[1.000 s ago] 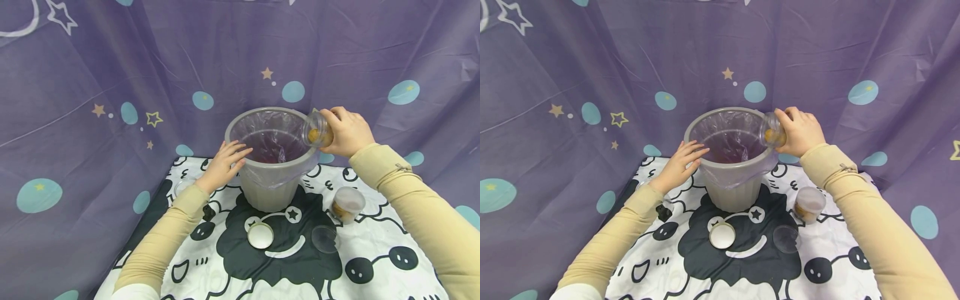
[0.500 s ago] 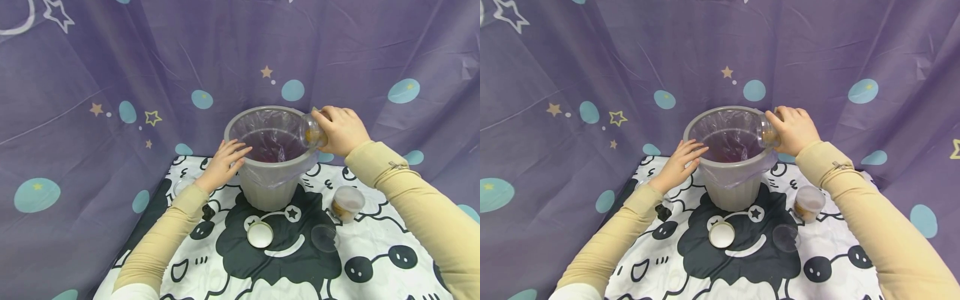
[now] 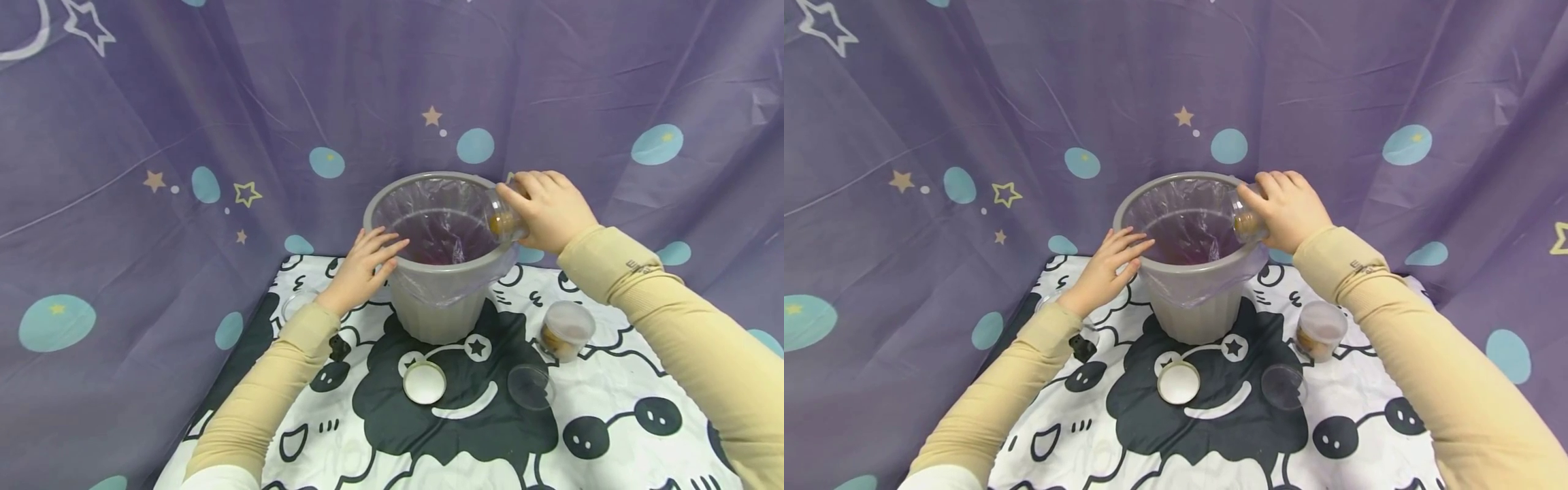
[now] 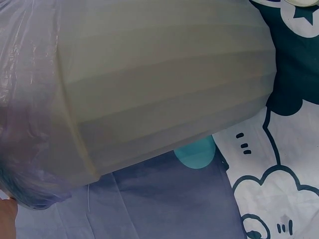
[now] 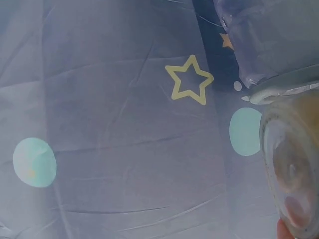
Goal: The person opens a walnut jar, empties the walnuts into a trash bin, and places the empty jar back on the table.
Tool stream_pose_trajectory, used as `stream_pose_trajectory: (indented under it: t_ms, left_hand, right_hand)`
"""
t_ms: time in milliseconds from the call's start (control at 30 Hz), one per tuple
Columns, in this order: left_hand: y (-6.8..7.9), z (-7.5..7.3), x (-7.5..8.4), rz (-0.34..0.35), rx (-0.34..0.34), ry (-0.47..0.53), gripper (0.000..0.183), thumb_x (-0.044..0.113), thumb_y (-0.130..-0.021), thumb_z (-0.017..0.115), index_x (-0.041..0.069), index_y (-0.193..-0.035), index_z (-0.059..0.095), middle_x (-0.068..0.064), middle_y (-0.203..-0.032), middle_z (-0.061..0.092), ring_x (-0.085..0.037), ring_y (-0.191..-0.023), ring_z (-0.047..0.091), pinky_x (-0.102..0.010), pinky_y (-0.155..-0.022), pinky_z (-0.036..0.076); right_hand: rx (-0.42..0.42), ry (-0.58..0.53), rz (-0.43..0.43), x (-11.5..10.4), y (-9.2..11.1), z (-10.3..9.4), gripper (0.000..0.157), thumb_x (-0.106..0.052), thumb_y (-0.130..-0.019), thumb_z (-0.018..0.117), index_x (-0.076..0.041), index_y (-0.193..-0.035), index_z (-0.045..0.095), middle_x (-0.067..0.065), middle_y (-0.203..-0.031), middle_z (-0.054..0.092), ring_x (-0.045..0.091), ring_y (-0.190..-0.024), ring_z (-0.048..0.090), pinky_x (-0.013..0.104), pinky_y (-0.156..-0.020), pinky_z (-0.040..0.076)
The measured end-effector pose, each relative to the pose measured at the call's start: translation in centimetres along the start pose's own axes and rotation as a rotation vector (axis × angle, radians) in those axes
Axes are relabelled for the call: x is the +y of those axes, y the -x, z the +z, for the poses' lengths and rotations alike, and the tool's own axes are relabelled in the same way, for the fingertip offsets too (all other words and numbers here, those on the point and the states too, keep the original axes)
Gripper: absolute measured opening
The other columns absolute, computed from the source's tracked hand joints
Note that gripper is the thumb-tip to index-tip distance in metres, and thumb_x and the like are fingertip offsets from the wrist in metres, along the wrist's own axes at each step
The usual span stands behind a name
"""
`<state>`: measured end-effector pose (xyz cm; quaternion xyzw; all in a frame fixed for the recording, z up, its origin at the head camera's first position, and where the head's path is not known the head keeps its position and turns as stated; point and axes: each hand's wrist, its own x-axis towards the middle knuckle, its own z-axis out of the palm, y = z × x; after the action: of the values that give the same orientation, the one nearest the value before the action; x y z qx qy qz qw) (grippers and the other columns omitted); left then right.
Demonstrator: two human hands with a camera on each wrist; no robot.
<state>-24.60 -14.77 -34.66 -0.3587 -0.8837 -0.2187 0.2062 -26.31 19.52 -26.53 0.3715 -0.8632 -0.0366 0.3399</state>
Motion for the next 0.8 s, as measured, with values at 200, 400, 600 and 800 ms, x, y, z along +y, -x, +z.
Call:
stream_pose_trajectory:
  t_ms: [200,400,600,800]
  left_hand:
    - [-0.09,-0.09,0.10,-0.001,0.006,-0.003,0.061,0.053,-0.098,0.023,0.016,-0.136,0.053,-0.012,-0.138,0.050,-0.035,-0.138,0.032,-0.053,-0.118,0.009]
    - [-0.16,-0.16,0.13,0.009,0.020,0.001,0.056,0.049,-0.099,0.028,0.016,-0.136,0.053,-0.012,-0.137,0.051,-0.037,-0.137,0.033,-0.054,-0.117,0.011]
    - [-0.07,-0.08,0.07,0.008,0.015,0.001,0.050,0.044,-0.101,0.032,0.016,-0.136,0.053,-0.013,-0.138,0.050,-0.037,-0.137,0.032,-0.055,-0.117,0.011]
    - [0.19,-0.01,0.02,-0.004,0.003,0.001,0.043,0.036,-0.101,0.038,0.017,-0.137,0.052,-0.012,-0.138,0.050,-0.036,-0.137,0.032,-0.053,-0.118,0.010]
  right_hand:
    - [-0.001,0.011,-0.023,-0.15,-0.12,-0.39,0.092,-0.017,-0.041,0.090,-0.006,-0.123,0.049,0.026,-0.113,0.056,0.043,-0.105,0.054,0.052,-0.093,0.043]
    - [-0.001,0.033,-0.038,-0.31,-0.29,-0.57,0.092,-0.016,-0.041,0.090,-0.006,-0.123,0.050,0.026,-0.114,0.056,0.043,-0.104,0.054,0.052,-0.092,0.043]
    - [-0.004,0.027,-0.029,-0.43,-0.10,-0.54,0.091,-0.017,-0.043,0.090,-0.006,-0.124,0.049,0.027,-0.115,0.056,0.043,-0.106,0.054,0.053,-0.091,0.043]
    - [-0.013,0.055,-0.059,-0.60,-0.24,-0.58,0.090,-0.018,-0.045,0.090,-0.006,-0.124,0.048,0.026,-0.115,0.055,0.044,-0.104,0.054,0.053,-0.091,0.043]
